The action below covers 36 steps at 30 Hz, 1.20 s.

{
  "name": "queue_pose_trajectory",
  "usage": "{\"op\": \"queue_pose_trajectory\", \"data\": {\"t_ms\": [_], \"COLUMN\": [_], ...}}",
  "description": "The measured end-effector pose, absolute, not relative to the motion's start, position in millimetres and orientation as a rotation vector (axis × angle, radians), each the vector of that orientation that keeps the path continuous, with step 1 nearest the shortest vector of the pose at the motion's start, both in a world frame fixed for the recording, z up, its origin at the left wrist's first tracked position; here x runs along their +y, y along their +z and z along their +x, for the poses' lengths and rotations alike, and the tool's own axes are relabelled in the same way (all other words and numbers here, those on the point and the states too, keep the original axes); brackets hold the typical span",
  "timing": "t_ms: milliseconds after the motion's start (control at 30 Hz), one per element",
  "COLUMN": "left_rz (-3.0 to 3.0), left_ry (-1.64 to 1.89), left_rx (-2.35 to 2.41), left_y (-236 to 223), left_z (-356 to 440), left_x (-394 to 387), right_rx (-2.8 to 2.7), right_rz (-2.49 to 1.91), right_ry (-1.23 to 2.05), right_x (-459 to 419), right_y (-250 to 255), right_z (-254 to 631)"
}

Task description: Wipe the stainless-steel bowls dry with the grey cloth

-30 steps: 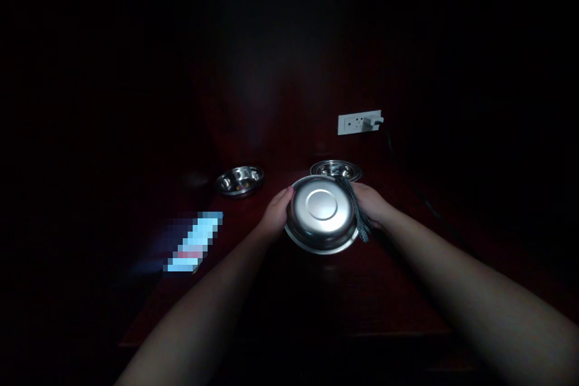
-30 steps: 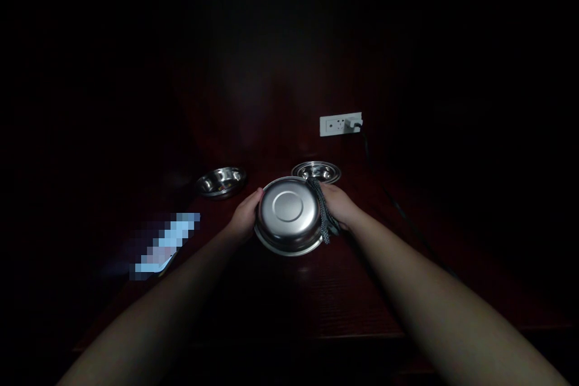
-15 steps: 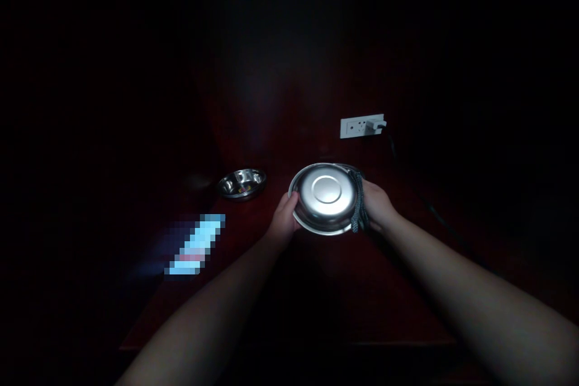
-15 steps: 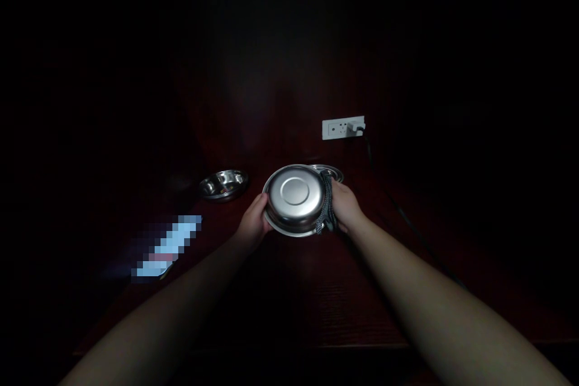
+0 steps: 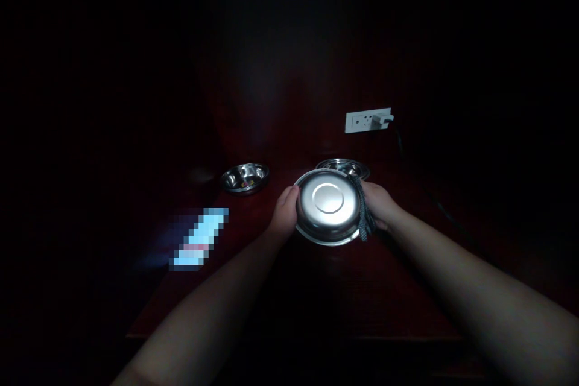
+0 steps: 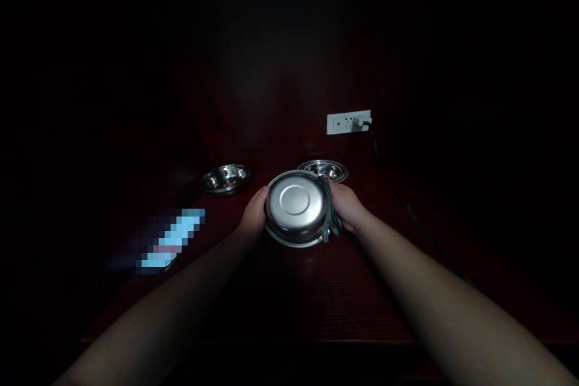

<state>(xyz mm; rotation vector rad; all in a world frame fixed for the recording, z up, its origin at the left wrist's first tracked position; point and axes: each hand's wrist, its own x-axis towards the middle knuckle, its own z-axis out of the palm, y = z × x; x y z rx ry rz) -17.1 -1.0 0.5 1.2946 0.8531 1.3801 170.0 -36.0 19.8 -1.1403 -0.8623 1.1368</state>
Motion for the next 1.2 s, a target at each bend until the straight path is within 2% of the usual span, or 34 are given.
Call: {"op": "queue_pose_trajectory", "data": {"t_ms": [333, 700, 1200], "left_rz": [1.320, 1.317, 1.316], "left_ry": [1.385, 1.334, 1.361], "left_rx": [0.909, 0.890, 0.928], "left_y": [4, -5, -4], "left_z": [-17, -19, -20], "left_x": [-1, 9, 9], "right_rx": [-0.858, -0.858, -1.159], "right_rz": [-1.134, -1.001, -1.035], "right_ry": [1.112, 1.308, 1.175], "right_x": [-36, -34, -36], "right_y": [17, 10, 10], "right_z": [169, 170, 173]}}
